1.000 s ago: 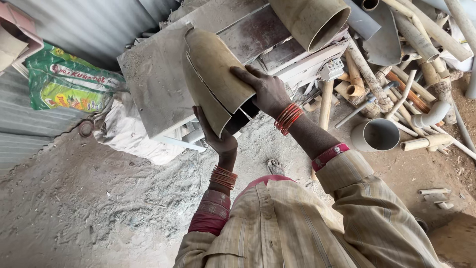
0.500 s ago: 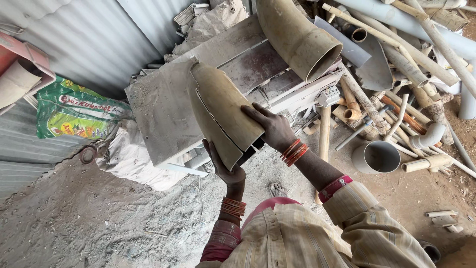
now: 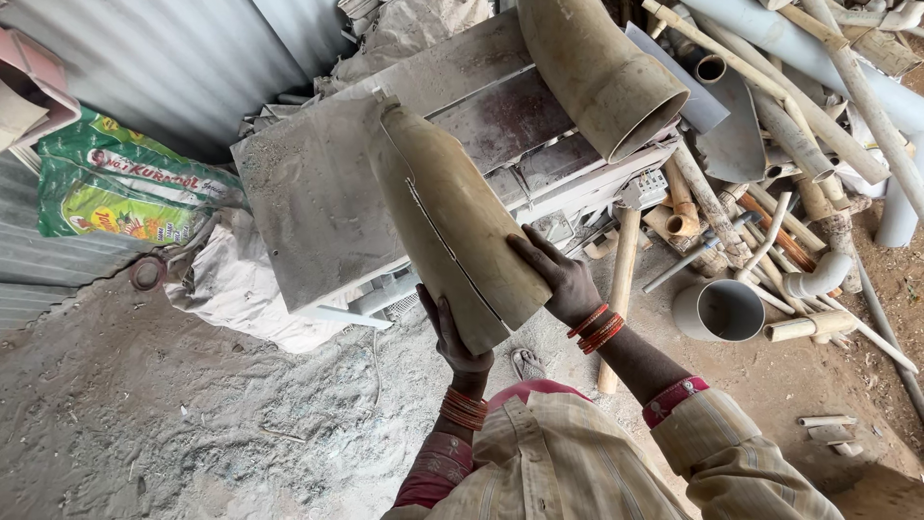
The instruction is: The person uses a table-mounted saw to cut large diameter PVC pipe sections lengthwise and into smaller segments, handling the pipe pieces by hand to align them with the blade.
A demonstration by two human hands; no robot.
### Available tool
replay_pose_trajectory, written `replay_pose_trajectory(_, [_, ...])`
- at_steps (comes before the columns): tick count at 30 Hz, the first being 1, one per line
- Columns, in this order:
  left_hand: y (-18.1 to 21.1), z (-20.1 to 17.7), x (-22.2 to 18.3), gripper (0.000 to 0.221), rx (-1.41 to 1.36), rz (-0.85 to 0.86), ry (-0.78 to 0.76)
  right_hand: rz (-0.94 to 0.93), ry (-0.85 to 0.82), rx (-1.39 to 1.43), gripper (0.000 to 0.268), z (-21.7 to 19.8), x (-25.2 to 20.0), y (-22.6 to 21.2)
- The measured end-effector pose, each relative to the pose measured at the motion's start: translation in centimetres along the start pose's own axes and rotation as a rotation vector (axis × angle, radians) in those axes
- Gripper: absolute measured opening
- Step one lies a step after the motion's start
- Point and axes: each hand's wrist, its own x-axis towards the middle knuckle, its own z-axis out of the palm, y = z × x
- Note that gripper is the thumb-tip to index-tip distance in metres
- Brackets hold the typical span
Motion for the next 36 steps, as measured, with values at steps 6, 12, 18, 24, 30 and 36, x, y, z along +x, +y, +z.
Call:
replay_pose_trajectory(6, [-1.0,0.5,-0.5,0.074,0.038,0.02,-0.03,0.034,-0.011,0.049,0.078,0.3,-0.9,1.1])
replay_pose_trajectory(12, [-1.6,0.6,-0.7,0.07,0.041,0.039,-0.015,-0.016,-0.008,0.028,0.08,1.0,-1.4,1.6])
replay_pose_trajectory(18, [-2.5,0.6,-1.0,0.067,0.076,-0.008,-0.044,-0.076,0.025,0.04,0.074,1.7,-1.6,2.4])
replay_pose_trajectory(24, [-3.3,1.4,-1.4,0.068,0.058,0.025,-0.018,-0.039,-0.013,0.047,0.071,3.0,-2.4,4.2])
replay_pose_trajectory(30, [-4.3,1.5,-1.8,0.069,0.089,0.001,-0.037,-0.037,-0.013,0.039,0.07,4.1,-2.7,5.3])
replay_pose_trajectory(36, [-4.8,1.5,-1.8,0.073,0.116,0.046,-0.022,-0.073,-0.004,0.013,0.073,4.3,-2.8,5.6])
